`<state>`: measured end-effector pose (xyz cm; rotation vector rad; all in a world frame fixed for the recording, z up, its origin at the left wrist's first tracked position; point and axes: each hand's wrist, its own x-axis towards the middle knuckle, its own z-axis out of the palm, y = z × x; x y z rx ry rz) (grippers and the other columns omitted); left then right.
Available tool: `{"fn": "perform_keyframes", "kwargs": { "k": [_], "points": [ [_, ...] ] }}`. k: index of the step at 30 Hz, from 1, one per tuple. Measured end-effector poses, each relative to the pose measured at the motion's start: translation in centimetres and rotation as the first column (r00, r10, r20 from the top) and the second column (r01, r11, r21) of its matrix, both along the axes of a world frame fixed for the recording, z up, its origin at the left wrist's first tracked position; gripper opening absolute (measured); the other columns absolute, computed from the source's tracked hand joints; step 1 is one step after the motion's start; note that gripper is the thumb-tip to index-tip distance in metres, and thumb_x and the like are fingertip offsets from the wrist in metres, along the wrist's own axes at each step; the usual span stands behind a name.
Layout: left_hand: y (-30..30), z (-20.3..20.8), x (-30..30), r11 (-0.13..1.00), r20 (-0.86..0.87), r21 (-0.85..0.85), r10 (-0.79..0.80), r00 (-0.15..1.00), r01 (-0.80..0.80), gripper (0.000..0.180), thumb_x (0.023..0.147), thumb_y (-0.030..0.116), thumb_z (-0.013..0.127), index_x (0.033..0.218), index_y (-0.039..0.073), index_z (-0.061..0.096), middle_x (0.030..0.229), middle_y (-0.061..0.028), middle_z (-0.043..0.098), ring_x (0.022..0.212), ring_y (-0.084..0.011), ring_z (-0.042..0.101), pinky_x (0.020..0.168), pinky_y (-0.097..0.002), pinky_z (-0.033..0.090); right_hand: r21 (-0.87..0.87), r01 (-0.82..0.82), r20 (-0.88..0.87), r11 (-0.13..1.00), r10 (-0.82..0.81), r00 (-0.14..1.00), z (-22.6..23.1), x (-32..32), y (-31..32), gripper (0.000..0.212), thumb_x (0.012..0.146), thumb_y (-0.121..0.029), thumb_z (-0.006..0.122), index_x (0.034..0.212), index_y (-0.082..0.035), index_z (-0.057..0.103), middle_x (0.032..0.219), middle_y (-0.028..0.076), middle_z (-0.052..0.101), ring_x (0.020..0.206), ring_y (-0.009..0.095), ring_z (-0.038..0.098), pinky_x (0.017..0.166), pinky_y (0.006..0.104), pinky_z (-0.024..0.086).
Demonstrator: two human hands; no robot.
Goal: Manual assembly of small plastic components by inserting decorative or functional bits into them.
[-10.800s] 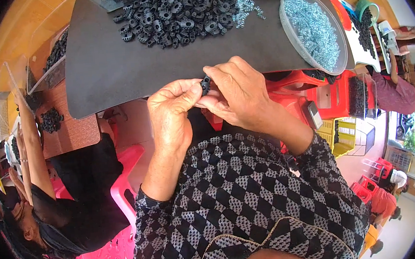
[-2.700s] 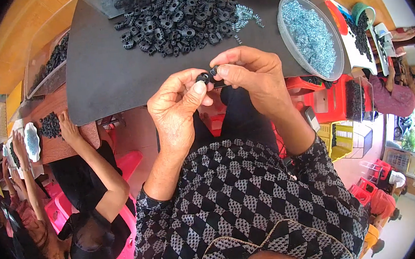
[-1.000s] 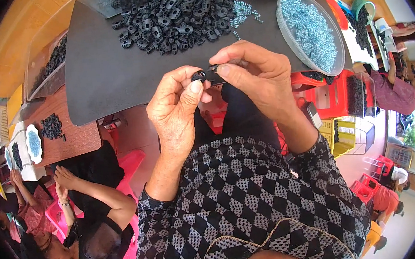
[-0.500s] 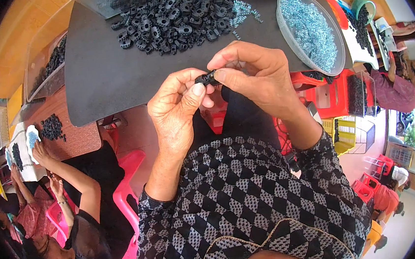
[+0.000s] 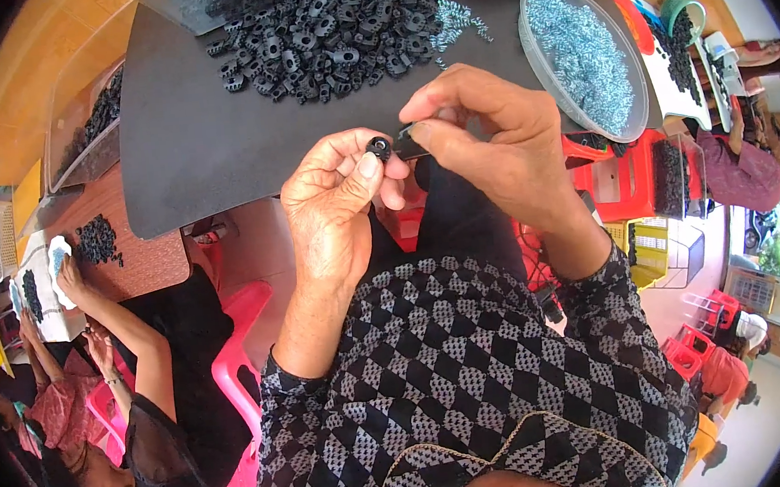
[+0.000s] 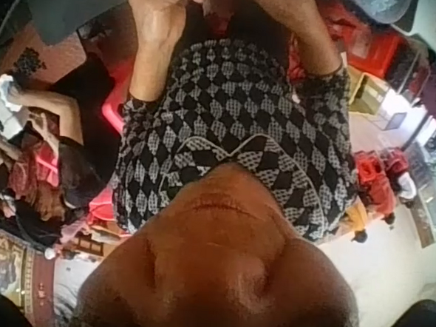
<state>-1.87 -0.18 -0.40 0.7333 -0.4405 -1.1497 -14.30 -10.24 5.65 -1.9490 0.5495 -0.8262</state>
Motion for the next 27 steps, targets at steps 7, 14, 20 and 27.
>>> {"fn": "perform_keyframes", "kwargs": {
  "k": [7,14,20,27],
  "points": [
    [0.1,0.1,-0.2,1.000,0.040,-0.001,0.011,0.999,-0.011,0.017,0.088,0.006,0.060,0.101,-0.005,0.059,0.084,-0.0122,0.066,0.063,-0.0127,0.059,0.059,-0.0219,0.048,0.109,0.005,-0.007,0.994,-0.005,1.000,0.1,0.2,0.5,0.011,0.075,0.006,0.062,0.086,0.003,0.065,0.078,0.002,0.061,0.066,0.005,0.051,0.060,0.0197,0.041],
    [0.2,0.1,-0.4,0.999,0.108,0.011,0.046,0.993,-0.048,0.017,0.088,0.004,0.059,0.102,-0.006,0.059,0.085,-0.0117,0.066,0.063,-0.0122,0.059,0.059,-0.0220,0.049,0.013,-0.041,-0.032,0.999,0.041,0.999,-0.6,0.2,0.1,0.009,0.078,0.000,0.059,0.086,0.001,0.061,0.075,0.004,0.057,0.058,0.007,0.057,0.051,0.0216,0.044],
    [0.2,0.1,-0.6,0.999,0.147,-0.004,0.048,0.988,-0.048,0.017,0.087,0.003,0.059,0.102,-0.006,0.059,0.085,-0.0109,0.066,0.064,-0.0111,0.059,0.060,-0.0220,0.050,0.080,-0.058,-0.033,0.995,0.061,0.998,-0.5,0.1,0.1,0.010,0.077,-0.001,0.060,0.086,0.001,0.061,0.072,0.004,0.054,0.060,0.008,0.056,0.051,0.0231,0.044],
    [0.4,-0.3,-0.9,0.996,0.255,0.010,0.086,0.963,-0.092,0.016,0.089,0.004,0.059,0.101,-0.006,0.060,0.083,-0.0084,0.065,0.063,-0.0084,0.056,0.059,-0.0202,0.048,-0.123,-0.072,-0.075,0.990,0.064,0.995,-1.1,0.3,-0.2,0.007,0.072,0.000,0.060,0.079,-0.001,0.057,0.068,0.007,0.054,0.065,0.022,0.054,0.057,0.0338,0.044]
  ]
}}
